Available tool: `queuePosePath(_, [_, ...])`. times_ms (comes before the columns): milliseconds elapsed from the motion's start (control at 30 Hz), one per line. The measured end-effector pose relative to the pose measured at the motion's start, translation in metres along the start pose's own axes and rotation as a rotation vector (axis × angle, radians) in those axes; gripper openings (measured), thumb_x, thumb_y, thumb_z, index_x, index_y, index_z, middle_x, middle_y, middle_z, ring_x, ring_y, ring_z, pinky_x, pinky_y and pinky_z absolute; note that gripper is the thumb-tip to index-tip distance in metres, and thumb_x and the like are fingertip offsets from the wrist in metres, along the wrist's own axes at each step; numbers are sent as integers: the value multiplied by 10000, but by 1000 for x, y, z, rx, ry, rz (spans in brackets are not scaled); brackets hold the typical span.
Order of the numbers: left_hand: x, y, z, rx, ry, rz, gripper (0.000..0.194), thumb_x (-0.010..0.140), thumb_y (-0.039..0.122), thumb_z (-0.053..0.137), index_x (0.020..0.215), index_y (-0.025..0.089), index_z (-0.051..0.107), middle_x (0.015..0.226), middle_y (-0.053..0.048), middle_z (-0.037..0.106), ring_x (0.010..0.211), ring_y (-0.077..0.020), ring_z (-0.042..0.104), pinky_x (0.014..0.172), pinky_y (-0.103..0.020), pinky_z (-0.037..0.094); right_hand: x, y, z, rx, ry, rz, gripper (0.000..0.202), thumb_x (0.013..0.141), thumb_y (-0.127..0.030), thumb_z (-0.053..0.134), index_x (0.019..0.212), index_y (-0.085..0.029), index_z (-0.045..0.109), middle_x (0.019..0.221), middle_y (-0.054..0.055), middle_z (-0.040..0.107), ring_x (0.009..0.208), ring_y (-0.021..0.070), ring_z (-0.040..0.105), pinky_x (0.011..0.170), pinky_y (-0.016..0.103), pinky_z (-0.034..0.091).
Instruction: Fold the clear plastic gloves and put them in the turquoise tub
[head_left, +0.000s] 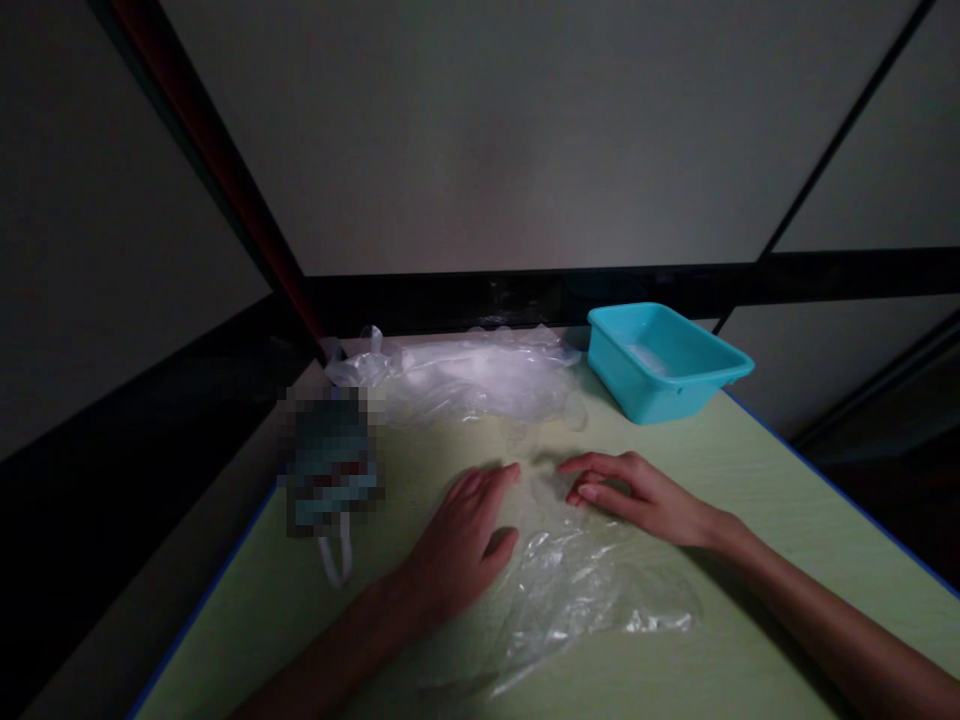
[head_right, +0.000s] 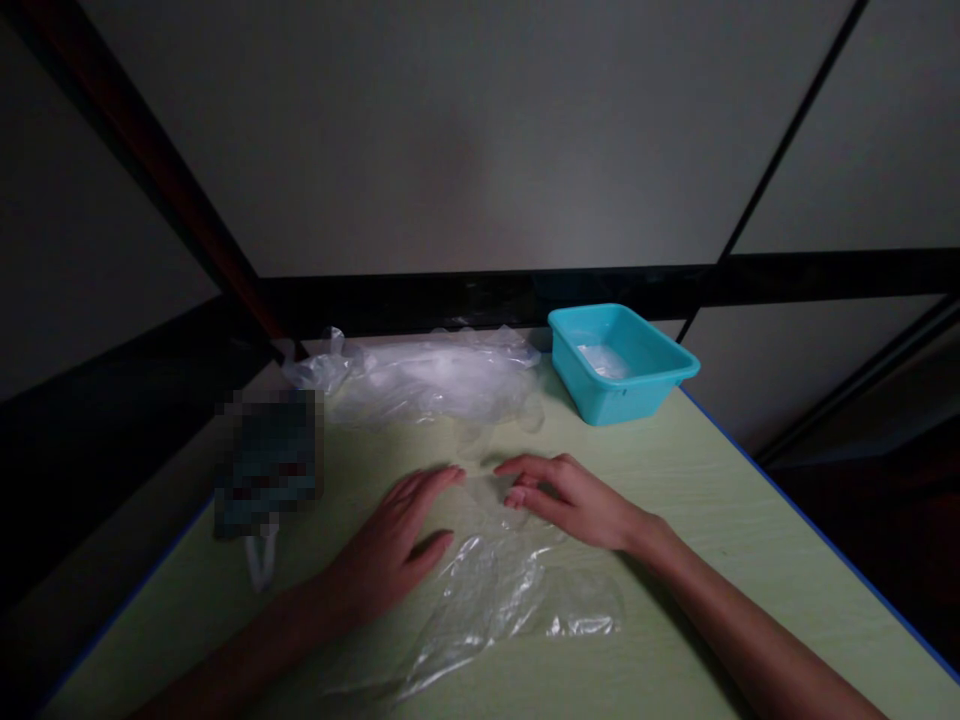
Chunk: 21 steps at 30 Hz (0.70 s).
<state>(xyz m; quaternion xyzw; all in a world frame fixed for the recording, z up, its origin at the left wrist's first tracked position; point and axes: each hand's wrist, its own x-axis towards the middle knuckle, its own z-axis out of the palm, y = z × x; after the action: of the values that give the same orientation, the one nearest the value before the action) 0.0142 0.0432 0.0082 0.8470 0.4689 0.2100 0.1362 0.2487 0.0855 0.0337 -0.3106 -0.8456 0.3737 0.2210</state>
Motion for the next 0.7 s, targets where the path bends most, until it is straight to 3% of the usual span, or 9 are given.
queuePosePath(100, [-3, -2, -2, 71, 92, 14, 428, 774, 136, 455, 1199, 133, 407, 1156, -107, 570, 1086, -227, 493, 965, -425, 353, -3, 3, -3, -268, 72, 12, 291, 914, -317, 382, 1112, -174, 539, 1029, 75, 630, 872, 188, 604, 765, 352, 482])
queuePosePath(267, [-6, -8, -7, 168, 148, 46, 387, 817, 137, 416, 1204, 121, 398, 936, -63, 682, 923, -200, 598, 967, -436, 345, -5, 12, -4, -536, 23, -55, 306, 921, -300, 355, 1118, -179, 556, 1119, 80, 603, 978, 217, 576, 836, 396, 471])
queuePosePath(400, [0, -8, -7, 212, 54, -1, 441, 831, 177, 416, 1258, 98, 342, 1148, -123, 595, 1105, -222, 508, 1013, -486, 265, -2, 23, -1, -672, 79, -65, 327, 908, -304, 384, 1166, -147, 511, 1145, 100, 589, 1036, 229, 552, 939, 446, 398])
queuePosePath(533, [2, -11, -4, 223, 68, -32, 413, 837, 210, 415, 1233, 101, 370, 1263, -152, 497, 1184, -237, 433, 1020, -515, 229, -1, 28, 0, -713, 151, -35, 339, 906, -283, 385, 1204, -139, 459, 1169, 116, 570, 1038, 221, 554, 978, 470, 347])
queuePosePath(700, [-2, -17, -4, 146, 248, -11, 299, 832, 185, 404, 1129, 156, 430, 1021, -66, 654, 1011, -196, 568, 1015, -495, 252, -3, 24, -1, -622, 169, -146, 284, 910, -226, 349, 1137, -157, 506, 1111, 91, 608, 979, 201, 584, 925, 426, 405])
